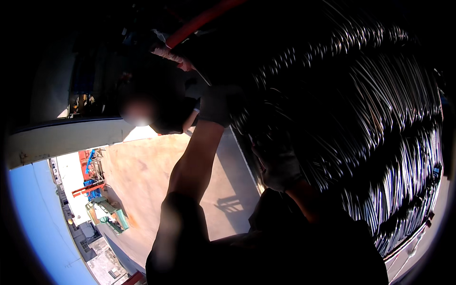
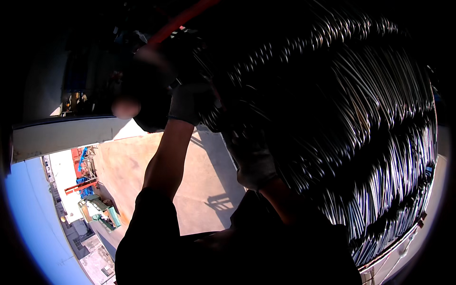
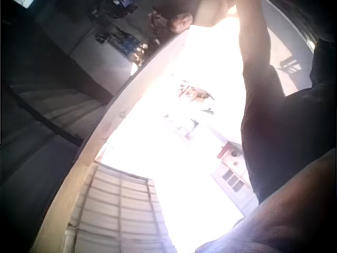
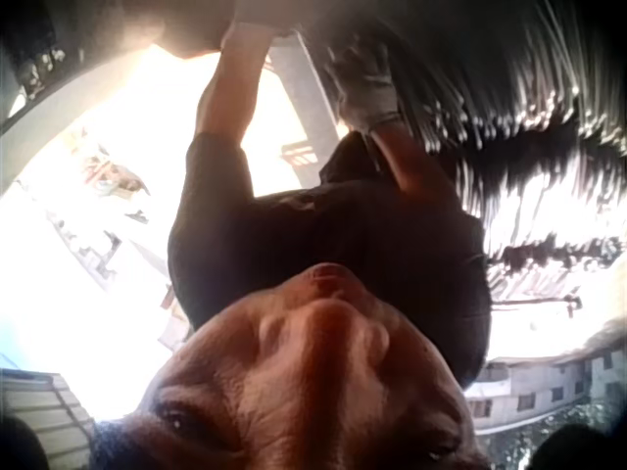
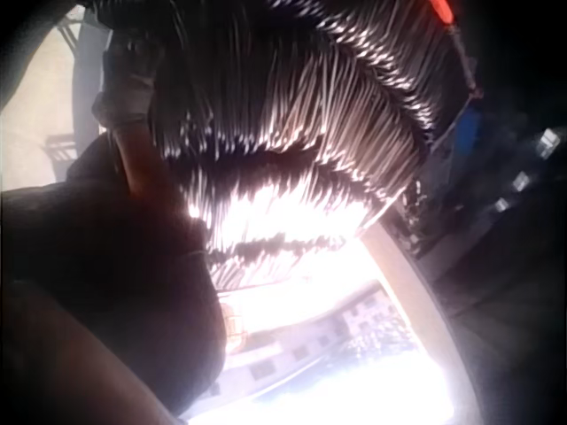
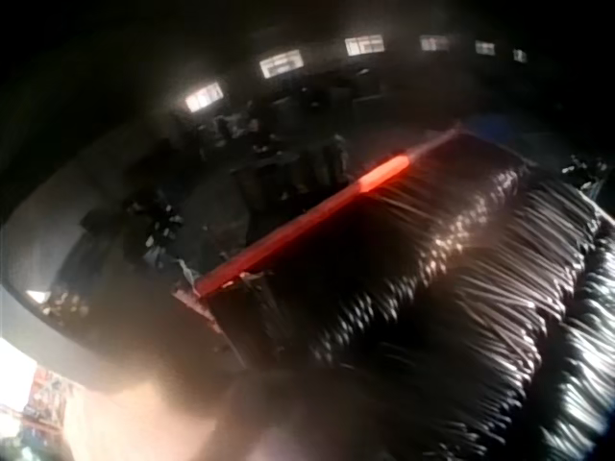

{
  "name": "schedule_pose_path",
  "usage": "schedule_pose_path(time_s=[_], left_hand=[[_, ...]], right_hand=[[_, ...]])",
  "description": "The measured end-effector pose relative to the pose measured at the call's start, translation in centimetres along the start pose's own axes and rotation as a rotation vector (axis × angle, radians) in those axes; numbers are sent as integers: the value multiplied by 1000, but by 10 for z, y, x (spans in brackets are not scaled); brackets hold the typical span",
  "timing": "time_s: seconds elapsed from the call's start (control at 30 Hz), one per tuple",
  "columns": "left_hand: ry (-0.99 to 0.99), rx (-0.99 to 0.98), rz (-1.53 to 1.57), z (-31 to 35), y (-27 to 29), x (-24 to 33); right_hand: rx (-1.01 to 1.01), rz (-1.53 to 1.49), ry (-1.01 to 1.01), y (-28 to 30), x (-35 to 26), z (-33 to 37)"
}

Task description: The person stands on a forklift and repeatedly picks up bundles of metal frames from a rack, handing them to a coworker below. The coworker receives the frames and places them onto a pallet. The forklift moves slightly during the process.

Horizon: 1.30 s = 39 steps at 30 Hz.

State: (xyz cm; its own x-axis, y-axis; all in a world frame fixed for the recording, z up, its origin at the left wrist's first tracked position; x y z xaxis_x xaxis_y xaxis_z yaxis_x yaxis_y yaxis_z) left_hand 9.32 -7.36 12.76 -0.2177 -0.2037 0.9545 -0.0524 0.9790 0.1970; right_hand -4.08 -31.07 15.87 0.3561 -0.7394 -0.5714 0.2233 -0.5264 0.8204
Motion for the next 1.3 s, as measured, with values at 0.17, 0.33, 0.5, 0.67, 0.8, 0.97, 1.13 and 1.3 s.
schedule_pose_path(time_s=[0.17,0.33,0.5,0.67,0.8,0.97,1.13,1.3], left_hand=[[92,63,98,-9,24,-44],[439,297,768,-22,11,-41],[447,423,785,-54,-10,-54],[541,452,834,-67,-54,-78],[495,425,686,-50,-45,-90],[523,315,444,-19,-37,-62],[476,436,485,-6,-50,-62],[552,401,424,-15,-50,-43]], right_hand=[[2,-22,-10,0,-1,0],[2,-18,-40,-12,8,2],[-42,48,-10,-10,0,-7],[-131,60,-25,-17,-7,-5],[-239,127,-80,-21,-15,-4],[-257,154,-81,-22,-20,-5],[-222,145,-35,-24,-23,-8],[-220,184,-53,-20,-30,-7]])
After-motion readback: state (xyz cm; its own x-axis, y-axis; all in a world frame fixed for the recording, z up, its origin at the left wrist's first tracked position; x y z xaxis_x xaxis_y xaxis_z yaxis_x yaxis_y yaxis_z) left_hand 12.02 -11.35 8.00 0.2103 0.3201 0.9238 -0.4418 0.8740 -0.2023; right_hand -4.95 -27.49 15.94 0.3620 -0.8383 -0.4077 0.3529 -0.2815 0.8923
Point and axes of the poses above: each hand's wrist, its own z-axis away from the middle knuckle, its own y-axis out of the back of the hand, x = y × z, the point moved 4 cm from there along -z, towards the middle knuckle, and after that the axes turned 15 degrees about -y, right-handed, at the moved point
